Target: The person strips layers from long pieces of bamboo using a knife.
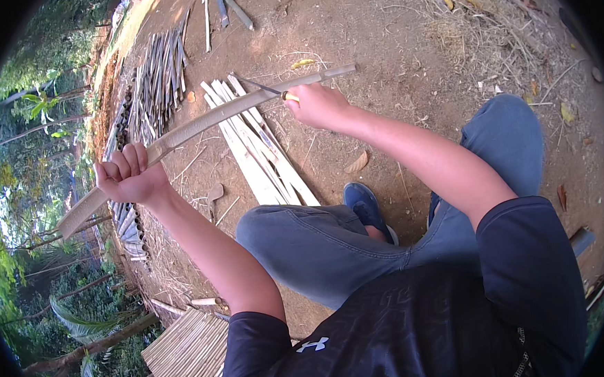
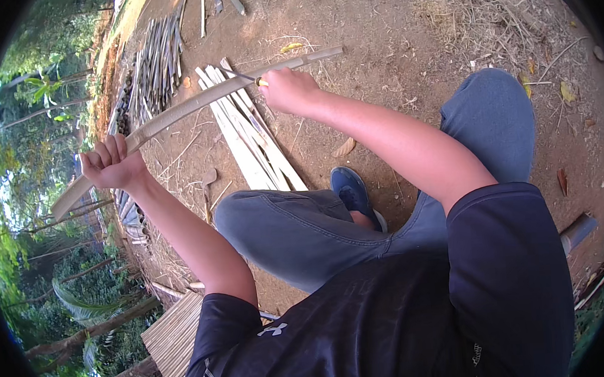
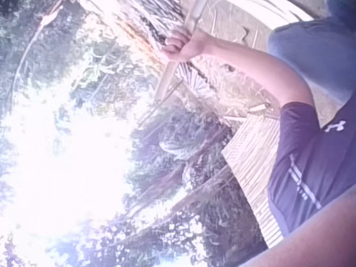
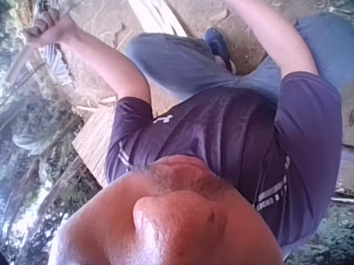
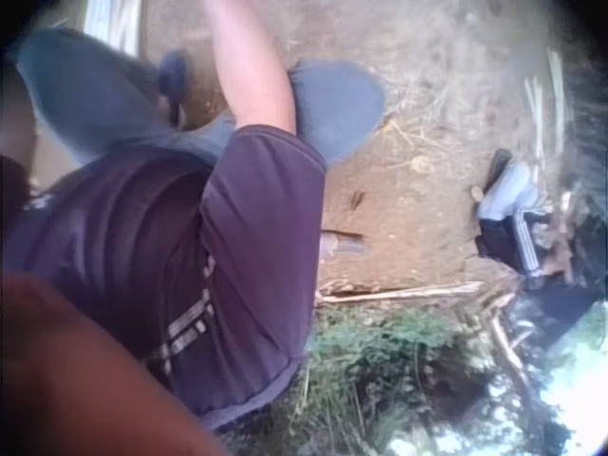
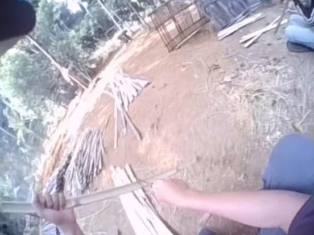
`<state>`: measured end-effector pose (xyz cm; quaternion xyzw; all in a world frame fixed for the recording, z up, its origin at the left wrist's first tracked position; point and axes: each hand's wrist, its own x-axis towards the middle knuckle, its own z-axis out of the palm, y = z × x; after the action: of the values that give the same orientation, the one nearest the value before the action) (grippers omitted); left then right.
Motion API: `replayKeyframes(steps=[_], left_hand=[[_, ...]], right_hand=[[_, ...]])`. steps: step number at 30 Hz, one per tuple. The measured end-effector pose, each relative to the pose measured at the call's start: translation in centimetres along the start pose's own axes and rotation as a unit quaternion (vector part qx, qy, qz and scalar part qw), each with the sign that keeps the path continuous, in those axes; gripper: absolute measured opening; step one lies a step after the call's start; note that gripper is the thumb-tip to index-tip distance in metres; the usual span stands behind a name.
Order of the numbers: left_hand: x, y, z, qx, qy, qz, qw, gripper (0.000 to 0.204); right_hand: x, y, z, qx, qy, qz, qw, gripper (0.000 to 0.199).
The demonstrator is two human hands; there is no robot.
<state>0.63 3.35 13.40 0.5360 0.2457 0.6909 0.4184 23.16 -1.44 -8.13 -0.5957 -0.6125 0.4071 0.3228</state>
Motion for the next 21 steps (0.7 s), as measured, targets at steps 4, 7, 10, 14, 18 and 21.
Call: replayKeyframes(steps=[4, 7, 10, 14, 18, 21], left_hand=[[0.2, -0.1, -1.7, -0.005, 0.031, -0.005, 0.999, 0.048], [0.1, -0.2, -1.3, -0.017, 0.018, -0.008, 1.000, 0.048], [0.2, -0.1, -1.8, -0.033, 0.000, -0.012, 0.999, 0.048], [-0.4, -0.2, -1.3, -0.008, 0.013, -0.005, 1.000, 0.048], [-0.2, 0.0, -2.1, -0.020, 0.004, -0.005, 1.000, 0.047], [-0.5, -0.2, -1.9, 0.009, 0.041, -0.009, 0.999, 0.047]], right_hand=[[-1.0, -2.7, 1.3, -0.082, 0.006, -0.063, 0.995, 0.018], [0.2, 0.7, 1.0, -0.020, 0.000, 0.012, 1.000, 0.017], [0.5, 0.7, 0.9, -0.031, 0.011, 0.013, 0.999, 0.021], [0.7, 2.5, 1.6, -0.021, -0.001, -0.001, 1.000, 0.027], [0.3, 3.6, 2.3, -0.009, -0.010, 0.079, 0.997, 0.027], [-0.2, 4.2, 2.7, -0.049, 0.025, 0.010, 0.998, 0.024]])
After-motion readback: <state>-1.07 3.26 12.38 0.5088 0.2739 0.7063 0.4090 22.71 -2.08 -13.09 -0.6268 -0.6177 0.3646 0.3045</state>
